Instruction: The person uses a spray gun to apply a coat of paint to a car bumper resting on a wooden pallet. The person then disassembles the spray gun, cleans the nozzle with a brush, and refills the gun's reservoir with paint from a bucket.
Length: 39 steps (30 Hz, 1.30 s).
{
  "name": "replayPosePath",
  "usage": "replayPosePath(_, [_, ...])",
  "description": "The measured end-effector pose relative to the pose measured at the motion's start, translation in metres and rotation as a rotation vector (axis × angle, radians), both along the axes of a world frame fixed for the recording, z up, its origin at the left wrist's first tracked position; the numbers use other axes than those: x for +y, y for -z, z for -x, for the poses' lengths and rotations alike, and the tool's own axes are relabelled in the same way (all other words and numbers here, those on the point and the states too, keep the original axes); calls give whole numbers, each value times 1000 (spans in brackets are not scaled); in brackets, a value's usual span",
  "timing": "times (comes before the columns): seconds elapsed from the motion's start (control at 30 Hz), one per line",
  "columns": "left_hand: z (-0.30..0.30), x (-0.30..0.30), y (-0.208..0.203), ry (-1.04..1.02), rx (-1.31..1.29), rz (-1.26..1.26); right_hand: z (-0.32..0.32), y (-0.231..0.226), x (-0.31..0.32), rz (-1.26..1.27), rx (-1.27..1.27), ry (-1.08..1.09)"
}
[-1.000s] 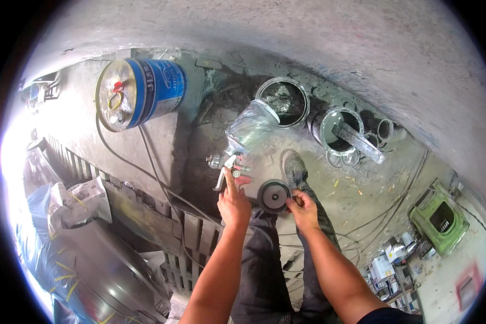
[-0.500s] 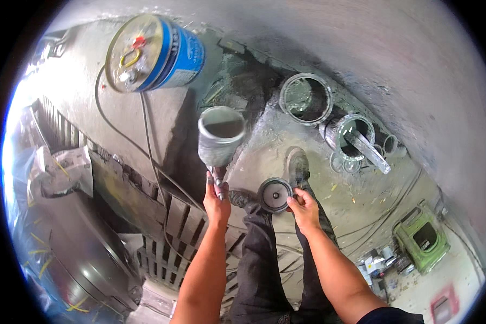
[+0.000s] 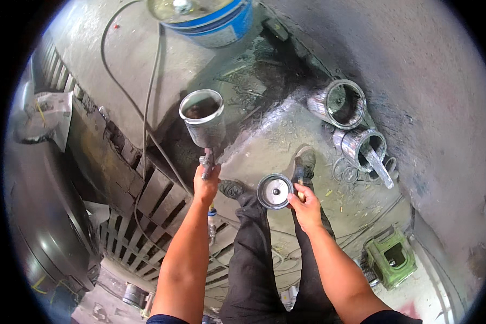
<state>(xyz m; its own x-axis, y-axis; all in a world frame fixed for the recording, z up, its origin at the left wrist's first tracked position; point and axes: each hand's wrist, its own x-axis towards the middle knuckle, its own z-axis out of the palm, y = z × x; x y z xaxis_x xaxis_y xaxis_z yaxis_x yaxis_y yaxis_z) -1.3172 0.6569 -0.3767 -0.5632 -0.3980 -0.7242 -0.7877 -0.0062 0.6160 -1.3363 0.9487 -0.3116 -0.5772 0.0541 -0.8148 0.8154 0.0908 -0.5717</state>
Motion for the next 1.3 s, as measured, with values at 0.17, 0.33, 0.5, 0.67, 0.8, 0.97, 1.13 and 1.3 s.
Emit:
replayPosePath(0.17, [-38, -21, -21, 2, 75, 201, 7, -23, -47, 62, -12, -44])
replayPosePath(0.33, [-32, -29, -99, -112, 40, -174, 29, -50, -101, 252, 31, -35])
replayPosePath(0.5, [-35, -36, -142, -256, 189, -167, 47, -69, -150, 333, 43, -144])
replayPosePath(0.67, [-30, -46, -158, -279, 234, -56, 74, -68, -175, 352, 148, -441])
replayPosePath(0.8, [-46, -39, -128, -206, 249, 240, 109, -39, -177, 227, 310, -802])
replayPosePath(0.97, [-34, -30, -103, -277, 107, 298, 182, -12, -163, 190, 441, -865])
replayPosePath(1.13, [-42, -20, -64, 313, 98, 703, 284, 100, -79, -492, 384, -1158])
replayPosePath(1.3, [-37, 4, -56, -76, 113, 491, 315, 68, -70, -362, -5, -770])
